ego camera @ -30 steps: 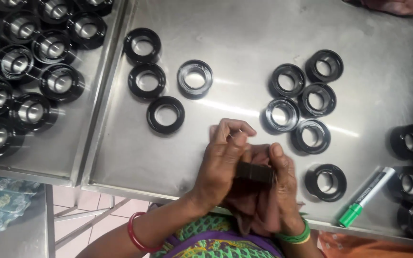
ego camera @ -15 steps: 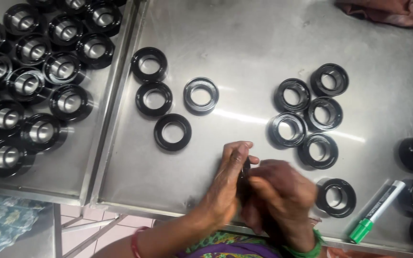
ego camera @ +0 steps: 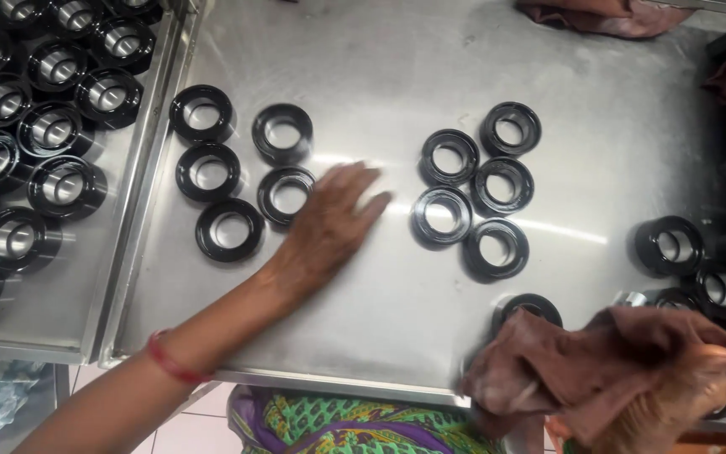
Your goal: Cleaning and marking circular metal industrial components with a marker and cloth.
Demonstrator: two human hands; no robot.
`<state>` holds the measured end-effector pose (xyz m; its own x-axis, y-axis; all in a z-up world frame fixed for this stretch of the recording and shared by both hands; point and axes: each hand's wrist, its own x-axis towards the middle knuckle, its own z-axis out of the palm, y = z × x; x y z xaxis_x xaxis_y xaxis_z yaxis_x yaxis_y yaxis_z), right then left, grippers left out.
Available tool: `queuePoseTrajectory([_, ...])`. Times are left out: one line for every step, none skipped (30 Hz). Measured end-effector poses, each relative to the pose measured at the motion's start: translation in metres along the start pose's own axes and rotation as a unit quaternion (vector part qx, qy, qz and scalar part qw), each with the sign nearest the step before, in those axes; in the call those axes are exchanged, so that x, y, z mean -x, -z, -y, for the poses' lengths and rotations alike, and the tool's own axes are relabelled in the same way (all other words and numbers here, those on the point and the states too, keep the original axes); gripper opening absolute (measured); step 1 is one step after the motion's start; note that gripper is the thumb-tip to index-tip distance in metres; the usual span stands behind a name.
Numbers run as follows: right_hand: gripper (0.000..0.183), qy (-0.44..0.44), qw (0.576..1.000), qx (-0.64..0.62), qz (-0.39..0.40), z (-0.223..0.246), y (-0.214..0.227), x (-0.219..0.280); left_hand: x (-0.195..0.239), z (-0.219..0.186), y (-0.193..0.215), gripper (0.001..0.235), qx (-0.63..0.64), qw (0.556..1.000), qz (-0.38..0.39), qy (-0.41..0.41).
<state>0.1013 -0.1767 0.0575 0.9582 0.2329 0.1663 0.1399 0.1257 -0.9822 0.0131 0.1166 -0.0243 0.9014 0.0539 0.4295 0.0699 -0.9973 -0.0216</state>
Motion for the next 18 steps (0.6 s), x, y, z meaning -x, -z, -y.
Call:
queuePoseTrajectory([0.034,0.008,0.999,-0.032,0.007,-0.013,0.014,-0.001,-0.014,-0.009,-0.006,0.04,0.1,0.994,-0.006,-0.043])
queuePoseTrajectory([0.028,0.016,0.998,-0.064,0.013,-0.025,0.029,-0.002,-0.029,-0.019,-0.012,0.048,0.2,0.976,-0.011,-0.086])
queuePoseTrajectory([0.028,0.017,0.998,-0.064,0.011,-0.025,0.026,-0.003,-0.032,-0.033,-0.021,0.048,0.201,0.976,-0.011,-0.089])
queuePoseTrajectory([0.022,0.033,0.999,-0.007,0.019,-0.025,0.023,-0.005,-0.035,-0.046,-0.03,0.04,0.198,0.976,0.005,-0.092])
queuePoseTrajectory([0.022,0.049,0.997,0.051,0.026,-0.026,0.019,-0.007,-0.038,-0.058,-0.04,0.034,0.195,0.976,0.022,-0.094])
queuePoseTrajectory([0.022,0.049,0.997,0.049,0.021,-0.022,0.009,-0.007,-0.039,-0.062,-0.034,0.034,0.194,0.976,0.023,-0.099])
queuePoseTrajectory([0.025,0.025,0.995,0.087,0.05,-0.018,0.0,-0.009,-0.04,-0.065,-0.029,0.035,0.185,0.979,0.018,-0.079])
queuePoseTrajectory([0.028,-0.002,0.989,0.125,0.08,-0.014,-0.009,-0.009,-0.039,-0.07,-0.025,0.037,0.177,0.982,0.014,-0.058])
queuePoseTrajectory([0.028,-0.003,0.989,0.125,0.076,-0.013,-0.015,-0.01,-0.033,-0.076,-0.018,0.037,0.178,0.982,0.016,-0.061])
queuePoseTrajectory([0.034,0.084,0.965,0.202,0.144,-0.012,-0.022,-0.011,-0.028,-0.08,-0.011,0.033,0.28,0.956,0.058,0.066])
queuePoseTrajectory([0.04,0.169,0.922,0.277,0.21,-0.011,-0.029,-0.012,-0.023,-0.083,-0.004,0.033,0.373,0.902,0.099,0.191])
queuePoseTrajectory([0.04,0.166,0.922,0.278,0.21,-0.013,-0.034,-0.01,-0.022,-0.085,0.005,0.033,0.374,0.901,0.101,0.193])
queuePoseTrajectory([0.043,0.171,0.915,0.292,0.219,-0.016,-0.04,-0.007,-0.02,-0.086,0.013,0.033,0.645,0.653,0.108,0.381])
queuePoseTrajectory([0.047,0.179,0.907,0.303,0.23,-0.019,-0.048,-0.006,-0.018,-0.084,0.023,0.032,0.805,0.296,0.091,0.507])
queuePoseTrajectory([0.047,0.18,0.907,0.3,0.234,-0.016,-0.052,0.0,-0.016,-0.084,0.031,0.032,0.803,0.297,0.087,0.509])
queuePoseTrajectory([0.045,0.169,0.909,0.305,0.227,-0.013,-0.057,0.006,-0.013,-0.084,0.04,0.032,0.822,0.266,0.042,0.502])
queuePoseTrajectory([0.043,0.158,0.911,0.31,0.22,-0.011,-0.062,0.013,-0.01,-0.082,0.048,0.031,0.838,0.234,-0.004,0.493])
queuePoseTrajectory([0.043,0.159,0.911,0.308,0.223,-0.009,-0.066,0.019,-0.005,-0.08,0.045,0.031,0.837,0.235,-0.007,0.494])
